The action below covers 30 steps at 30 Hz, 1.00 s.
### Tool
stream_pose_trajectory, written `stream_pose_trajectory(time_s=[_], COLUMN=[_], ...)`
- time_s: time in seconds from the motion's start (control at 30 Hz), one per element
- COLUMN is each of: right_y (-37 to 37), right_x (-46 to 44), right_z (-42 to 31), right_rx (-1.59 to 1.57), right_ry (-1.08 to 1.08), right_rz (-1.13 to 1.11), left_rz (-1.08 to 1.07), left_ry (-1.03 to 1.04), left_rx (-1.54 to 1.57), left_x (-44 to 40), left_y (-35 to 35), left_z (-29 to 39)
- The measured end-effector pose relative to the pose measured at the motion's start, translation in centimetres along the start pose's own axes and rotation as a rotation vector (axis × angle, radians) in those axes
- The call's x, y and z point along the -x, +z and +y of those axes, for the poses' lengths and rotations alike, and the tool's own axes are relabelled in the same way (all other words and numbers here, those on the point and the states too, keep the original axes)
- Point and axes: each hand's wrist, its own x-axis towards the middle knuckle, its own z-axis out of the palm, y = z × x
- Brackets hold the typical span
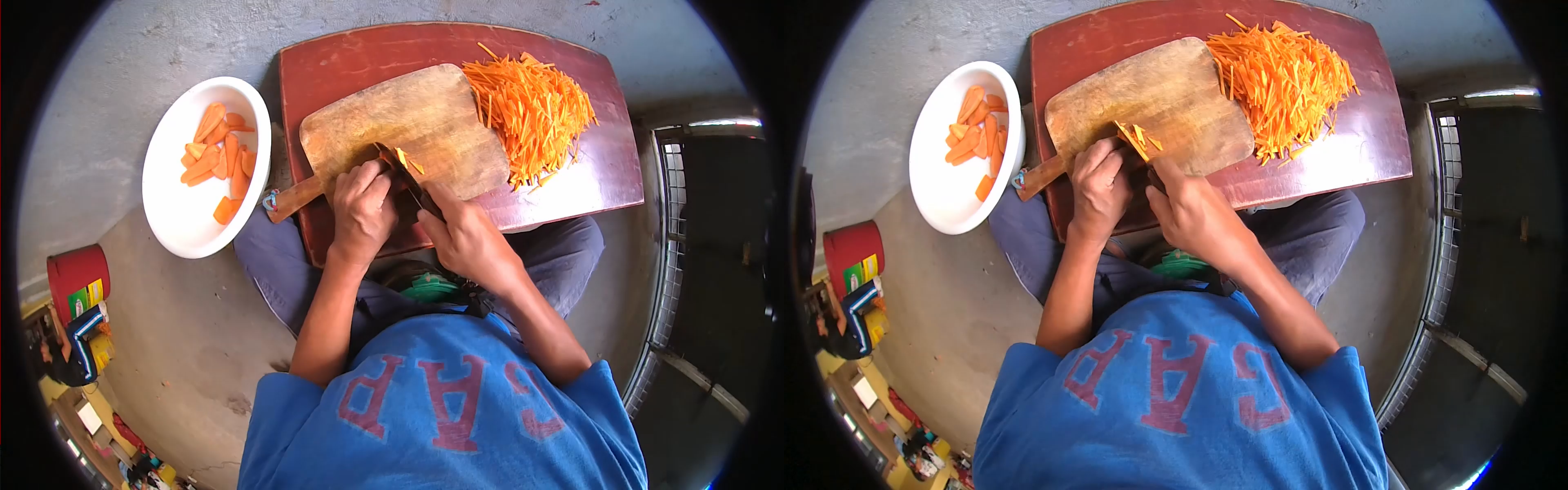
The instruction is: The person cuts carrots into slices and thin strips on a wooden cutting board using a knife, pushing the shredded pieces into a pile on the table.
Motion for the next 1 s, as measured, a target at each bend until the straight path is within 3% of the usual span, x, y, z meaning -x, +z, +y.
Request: stream_pose_trajectory(time_s=[0.4,0.6,0.8,1.0], right_y=[-1.2,-0.8,1.1,-0.6], right_x=[1.1,1.2,-0.8,0.0], right_z=[-1.2,-0.9,0.4,-1.1], right_rx=[-0.076,-0.038,0.003,-0.030], right_ry=[0.046,0.111,-0.069,0.042], right_rz=[-0.008,-0.055,0.019,0.006], left_rz=[0.047,0.038,0.025,0.058], left_ry=[-0.137,-0.050,-0.036,-0.104], left_rx=[0.097,0.075,0.089,0.108], left_x=[-0.2,0.3,0.1,-0.1], left_y=[-0.4,0.1,-0.2,-0.5], left_z=[0.9,-0.3,-0.1,0.6])
